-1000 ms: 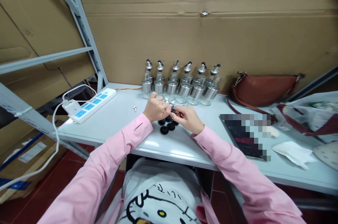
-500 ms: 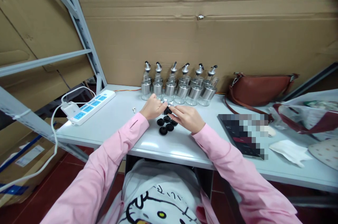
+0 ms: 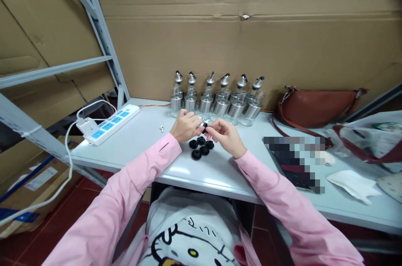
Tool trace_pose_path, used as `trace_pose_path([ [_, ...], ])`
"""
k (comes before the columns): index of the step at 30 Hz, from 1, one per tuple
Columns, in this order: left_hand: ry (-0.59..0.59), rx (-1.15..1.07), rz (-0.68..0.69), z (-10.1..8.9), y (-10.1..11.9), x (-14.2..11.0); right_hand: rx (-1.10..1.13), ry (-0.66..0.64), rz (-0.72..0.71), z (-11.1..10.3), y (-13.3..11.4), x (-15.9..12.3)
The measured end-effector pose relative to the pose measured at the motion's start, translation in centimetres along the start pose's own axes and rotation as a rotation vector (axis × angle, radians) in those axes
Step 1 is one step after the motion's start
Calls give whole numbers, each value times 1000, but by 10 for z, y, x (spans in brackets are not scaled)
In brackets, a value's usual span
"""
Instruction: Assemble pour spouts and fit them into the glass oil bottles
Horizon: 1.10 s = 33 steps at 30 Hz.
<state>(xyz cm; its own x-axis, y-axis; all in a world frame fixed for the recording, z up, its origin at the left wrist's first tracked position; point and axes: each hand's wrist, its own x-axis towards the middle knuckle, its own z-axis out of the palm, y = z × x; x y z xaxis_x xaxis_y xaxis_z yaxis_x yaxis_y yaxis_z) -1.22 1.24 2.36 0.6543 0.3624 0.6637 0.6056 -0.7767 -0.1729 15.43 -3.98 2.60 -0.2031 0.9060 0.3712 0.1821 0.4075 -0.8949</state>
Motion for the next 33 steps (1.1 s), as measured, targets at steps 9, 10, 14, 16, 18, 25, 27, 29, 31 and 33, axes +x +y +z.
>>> trace_pose_path([
  [9, -173, -55, -662, 3, -44, -12, -511, 178, -458, -26, -8, -4],
  [10, -245, -46, -650, 4, -45, -13, -524, 214, -427, -29, -7, -3],
  [14, -405, -52, -572, 13, -33, -18, -554, 214, -315, -34, -6, -1],
  [16, -450, -54, -574, 17, -25, -19, -549, 126, -241, -34, -5, -1],
  [18, -491, -57, -587, 20, -19, -20, -525, 17, -156, -34, -4, 0],
  [25, -551, -46, -594, 17, -13, -20, -440, -498, 193, -39, -4, -2],
  [27, -536, -51, -601, 17, -11, -20, -462, -614, 271, -38, -4, -4],
  [29, -526, -63, -609, 17, -10, -19, -482, -650, 296, -36, -2, -5],
  [31, -518, -78, -625, 18, -9, -19, -514, -616, 266, -34, 0, -5],
  [33, -508, -93, -638, 19, -9, -19, -568, -563, 210, -33, 2, -5],
])
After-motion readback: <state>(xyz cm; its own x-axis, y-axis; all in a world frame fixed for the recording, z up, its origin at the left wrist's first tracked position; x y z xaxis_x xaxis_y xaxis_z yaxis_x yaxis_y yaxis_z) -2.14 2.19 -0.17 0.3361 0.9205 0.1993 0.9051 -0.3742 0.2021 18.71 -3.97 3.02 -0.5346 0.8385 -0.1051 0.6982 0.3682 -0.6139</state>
